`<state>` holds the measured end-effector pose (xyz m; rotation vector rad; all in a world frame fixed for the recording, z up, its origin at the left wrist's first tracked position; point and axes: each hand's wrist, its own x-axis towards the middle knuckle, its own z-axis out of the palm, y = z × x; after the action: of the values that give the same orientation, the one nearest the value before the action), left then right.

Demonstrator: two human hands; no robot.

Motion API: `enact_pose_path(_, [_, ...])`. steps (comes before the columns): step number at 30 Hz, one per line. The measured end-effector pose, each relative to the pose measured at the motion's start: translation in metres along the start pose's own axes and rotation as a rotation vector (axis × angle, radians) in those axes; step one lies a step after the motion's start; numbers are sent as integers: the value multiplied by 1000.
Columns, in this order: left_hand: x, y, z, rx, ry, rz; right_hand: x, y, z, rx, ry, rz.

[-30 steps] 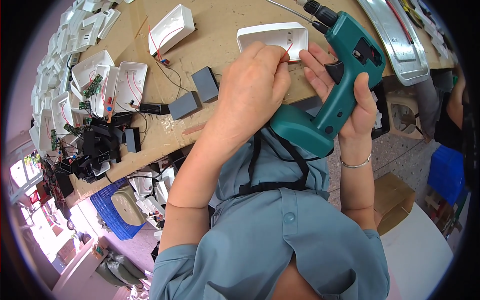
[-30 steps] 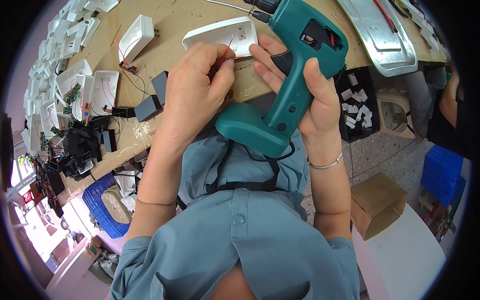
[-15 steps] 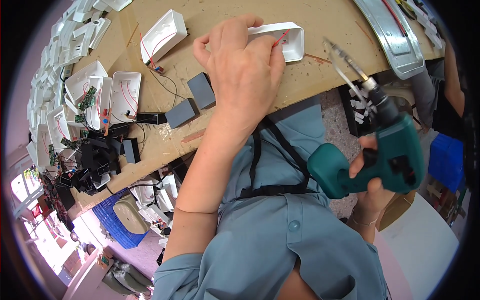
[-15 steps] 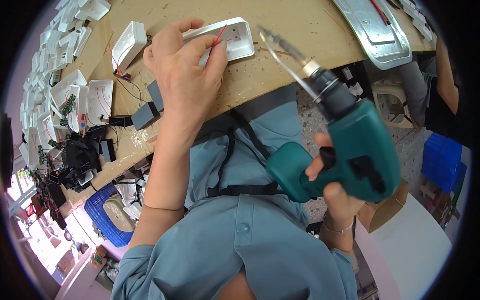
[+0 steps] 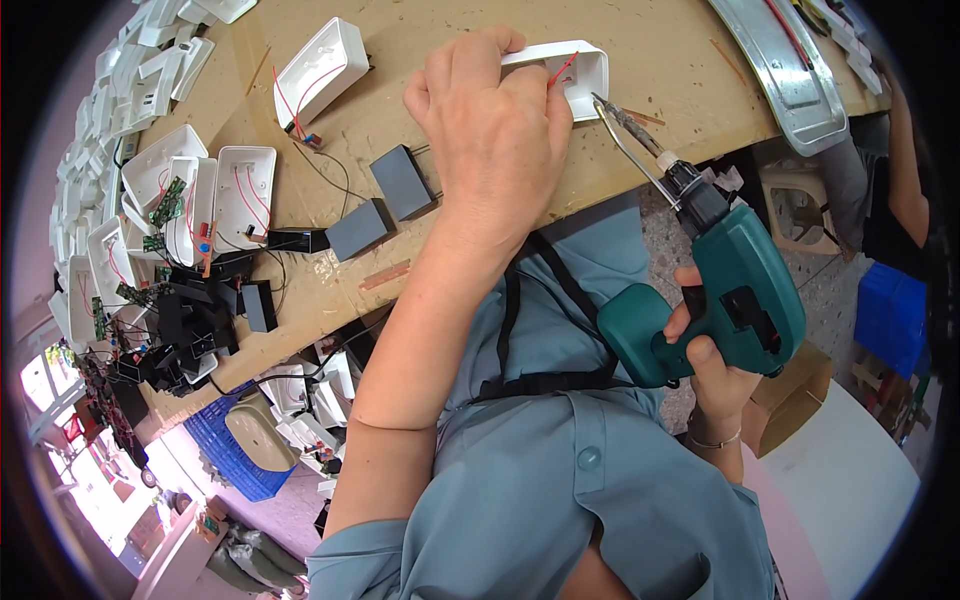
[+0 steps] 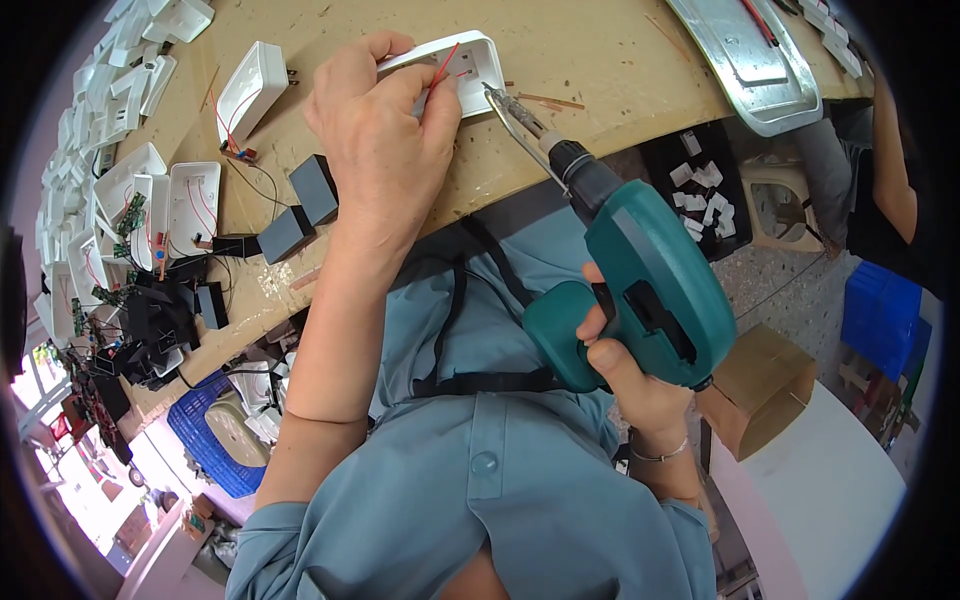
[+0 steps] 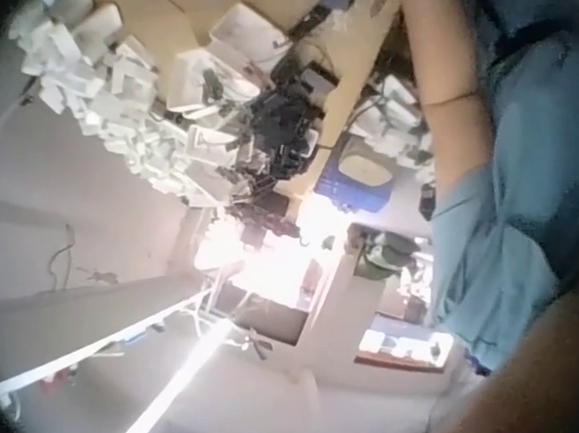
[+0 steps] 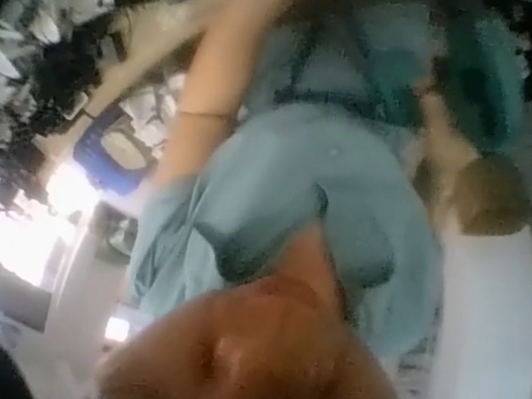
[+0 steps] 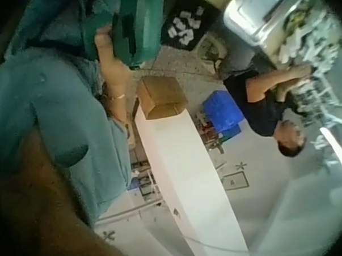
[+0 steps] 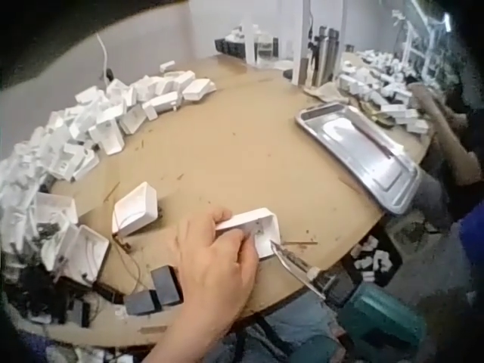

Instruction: The recorder is using a soldering gun to attach wires to electronic components inside white plastic boxes.

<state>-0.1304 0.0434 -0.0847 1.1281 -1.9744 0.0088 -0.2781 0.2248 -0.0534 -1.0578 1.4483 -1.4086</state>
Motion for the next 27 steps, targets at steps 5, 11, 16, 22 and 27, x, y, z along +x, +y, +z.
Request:
enact_pose_path(5, [1, 0, 0, 3, -11, -8, 2, 1, 1, -12, 9, 27])
enact_pose_path(11, [1, 0, 1, 10, -8, -11, 9, -1, 4, 11, 3, 40])
enact_pose_path(16, [1, -1, 2, 7, -12, -8, 13, -4, 4, -34, -20, 75])
enact_pose_path(22, [0, -1, 2, 3, -6, -3, 20, -6, 1, -84, -55, 52])
enact_pose_path(27, [1, 0, 0, 79, -53, -30, 21, -6, 0, -116, -45, 45])
